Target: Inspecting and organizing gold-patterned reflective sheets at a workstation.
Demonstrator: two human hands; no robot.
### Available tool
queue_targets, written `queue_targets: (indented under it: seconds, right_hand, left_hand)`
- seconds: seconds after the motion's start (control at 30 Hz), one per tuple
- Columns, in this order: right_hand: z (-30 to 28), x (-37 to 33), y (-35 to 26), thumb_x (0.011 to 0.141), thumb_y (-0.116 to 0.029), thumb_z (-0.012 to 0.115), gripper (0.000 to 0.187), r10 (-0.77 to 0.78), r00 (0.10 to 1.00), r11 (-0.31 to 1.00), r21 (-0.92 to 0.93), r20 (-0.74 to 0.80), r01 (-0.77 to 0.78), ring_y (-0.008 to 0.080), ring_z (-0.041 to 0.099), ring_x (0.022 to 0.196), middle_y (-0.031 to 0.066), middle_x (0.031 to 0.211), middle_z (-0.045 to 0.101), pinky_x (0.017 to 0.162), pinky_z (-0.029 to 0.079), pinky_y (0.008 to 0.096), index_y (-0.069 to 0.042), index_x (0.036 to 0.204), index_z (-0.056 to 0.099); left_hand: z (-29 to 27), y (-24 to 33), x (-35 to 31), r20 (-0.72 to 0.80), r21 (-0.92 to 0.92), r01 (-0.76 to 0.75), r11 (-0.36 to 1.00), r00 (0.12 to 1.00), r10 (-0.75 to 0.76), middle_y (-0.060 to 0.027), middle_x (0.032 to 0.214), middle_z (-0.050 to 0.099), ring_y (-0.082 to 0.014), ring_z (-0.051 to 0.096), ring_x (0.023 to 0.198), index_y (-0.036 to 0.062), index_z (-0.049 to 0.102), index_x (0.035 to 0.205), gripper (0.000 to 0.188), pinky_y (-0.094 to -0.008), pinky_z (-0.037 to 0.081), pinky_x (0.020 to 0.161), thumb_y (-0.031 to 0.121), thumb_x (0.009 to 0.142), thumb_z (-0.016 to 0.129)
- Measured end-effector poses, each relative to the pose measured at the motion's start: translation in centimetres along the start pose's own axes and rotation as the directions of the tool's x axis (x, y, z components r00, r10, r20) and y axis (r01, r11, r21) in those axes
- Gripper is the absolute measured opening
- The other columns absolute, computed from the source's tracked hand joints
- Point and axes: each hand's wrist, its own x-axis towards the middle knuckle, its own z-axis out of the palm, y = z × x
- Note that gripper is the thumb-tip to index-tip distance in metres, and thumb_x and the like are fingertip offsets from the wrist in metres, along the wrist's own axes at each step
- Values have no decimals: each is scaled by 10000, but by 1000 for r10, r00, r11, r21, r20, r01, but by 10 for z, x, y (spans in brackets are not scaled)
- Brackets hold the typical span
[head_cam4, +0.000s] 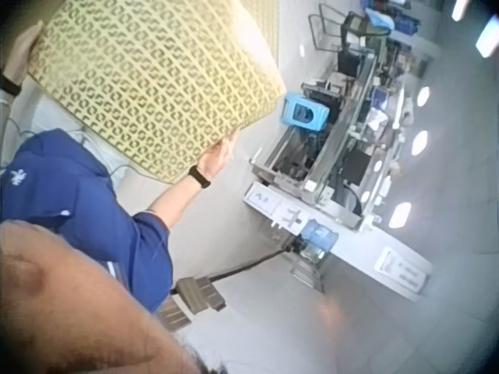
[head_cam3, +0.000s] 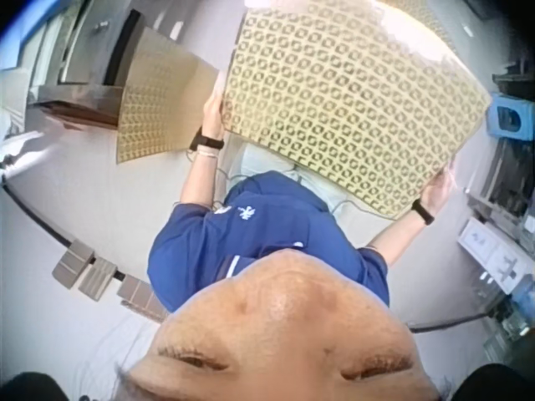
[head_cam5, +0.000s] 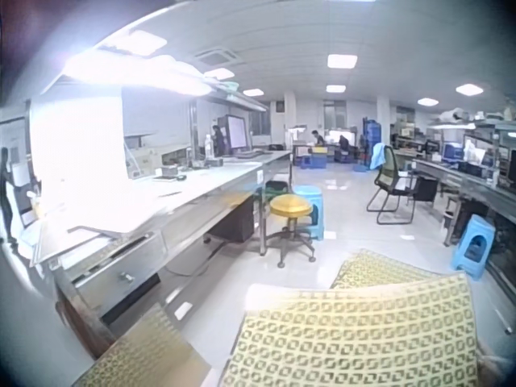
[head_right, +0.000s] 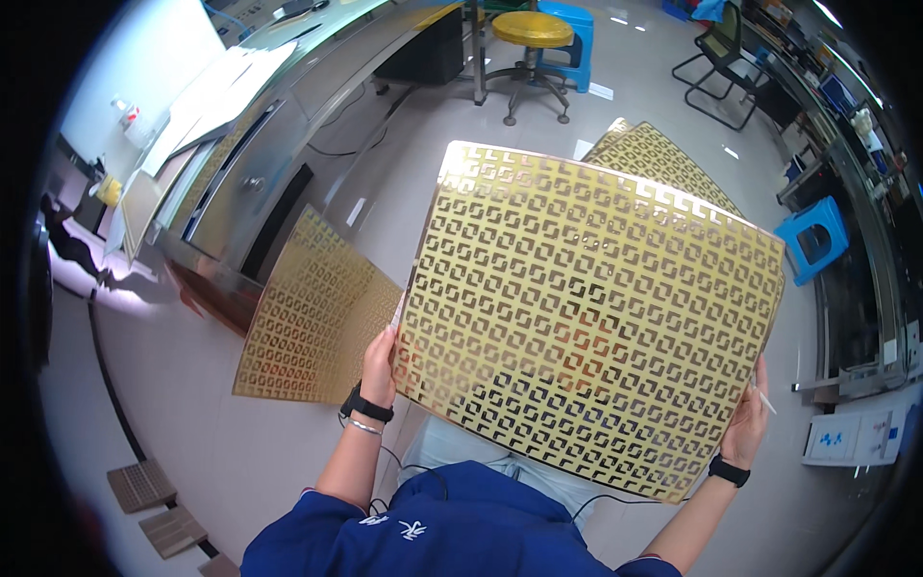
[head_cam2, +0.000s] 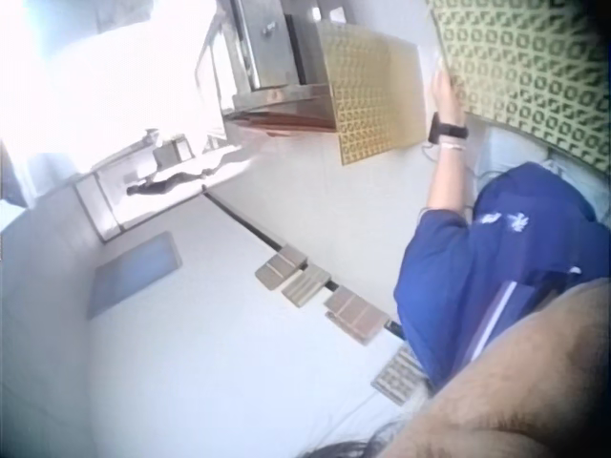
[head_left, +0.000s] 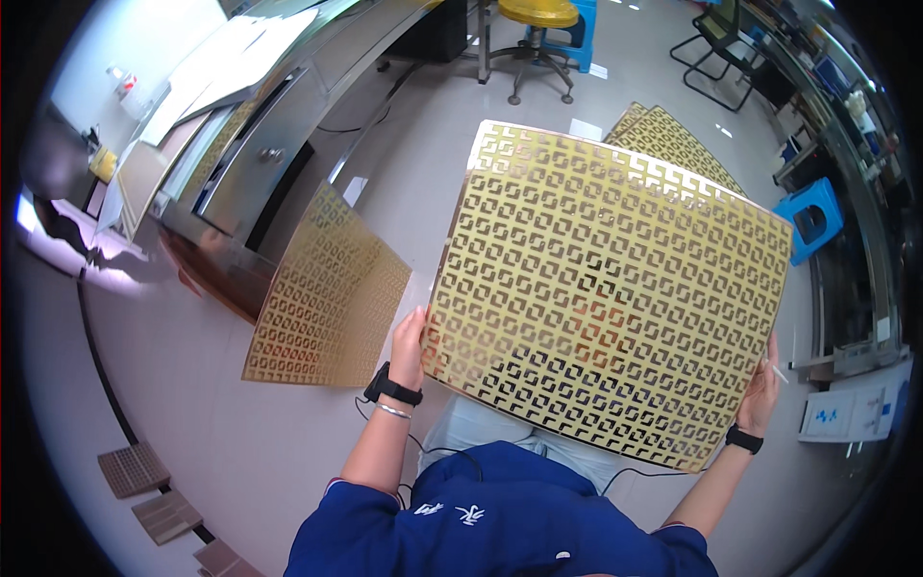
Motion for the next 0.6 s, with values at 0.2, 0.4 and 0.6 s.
queue_targets:
  seconds: [0.2, 0.4, 0.6]
  right_hand:
    - [-3, 31, -12, 947, -212, 463, 434, 133, 985, 984, -129, 105, -120, 210, 600, 1010, 165, 1192, 540, 816, 524, 315, 35, 1291, 370]
    - [75, 50, -21, 931, -168, 466, 392, 168, 977, 982, -112, 130, -154, 205, 618, 958, 165, 1128, 576, 803, 519, 309, 53, 1250, 410]
    - [169, 63, 21, 905, -127, 522, 283, 326, 893, 945, -114, 309, -306, 196, 622, 907, 149, 1075, 605, 795, 513, 300, 51, 1124, 519]
  left_hand:
    - [-15, 11, 2, 43, 13, 81, 997, 996, -82, -75, 1046, 624, -124, 595, 928, -17, 553, 1092, 399, -267, 470, 815, 334, 978, 403]
    - [-91, 12, 9, 216, -48, 201, 978, 958, -186, -77, 985, 636, -122, 620, 870, 8, 554, 1111, 407, -275, 503, 767, 366, 965, 425]
    - [-173, -46, -25, -301, -278, 171, 945, 919, -255, -147, 1265, 470, -255, 530, 1086, 111, 374, 1311, 484, -392, 491, 884, 389, 931, 488]
